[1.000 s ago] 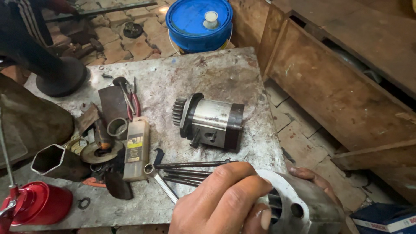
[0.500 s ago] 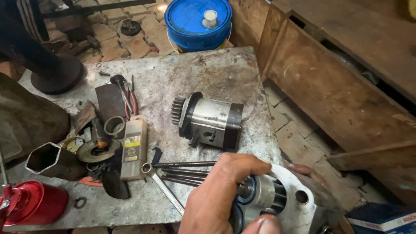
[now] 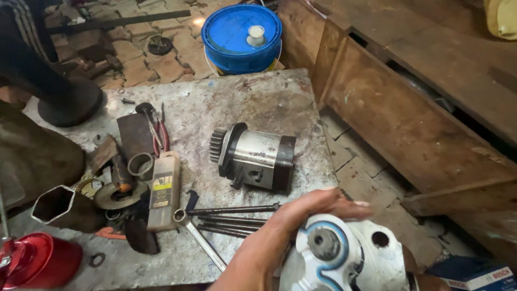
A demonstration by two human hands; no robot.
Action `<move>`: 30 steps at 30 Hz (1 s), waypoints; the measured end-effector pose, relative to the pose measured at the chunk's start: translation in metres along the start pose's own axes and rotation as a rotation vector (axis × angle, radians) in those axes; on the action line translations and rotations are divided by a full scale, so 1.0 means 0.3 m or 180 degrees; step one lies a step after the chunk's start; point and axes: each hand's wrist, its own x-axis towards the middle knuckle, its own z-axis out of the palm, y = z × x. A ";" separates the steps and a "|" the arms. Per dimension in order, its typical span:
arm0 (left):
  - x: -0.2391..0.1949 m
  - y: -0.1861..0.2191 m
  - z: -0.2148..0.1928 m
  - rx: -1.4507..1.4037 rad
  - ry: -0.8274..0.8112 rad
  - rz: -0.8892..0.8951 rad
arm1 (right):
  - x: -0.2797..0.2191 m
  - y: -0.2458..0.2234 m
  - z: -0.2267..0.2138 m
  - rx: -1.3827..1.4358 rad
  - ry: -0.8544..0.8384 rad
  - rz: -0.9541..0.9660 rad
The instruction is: The person disassembles and reassembles a metal machinery component on a workbench. They remove the housing, handle internal gears, and use a wrench, pliers, and a metal tool to manipulate internal parts and bolts.
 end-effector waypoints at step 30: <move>-0.029 0.064 0.024 0.1946 -0.0345 0.0348 | -0.087 -0.003 -0.017 -0.0236 0.0001 -0.0149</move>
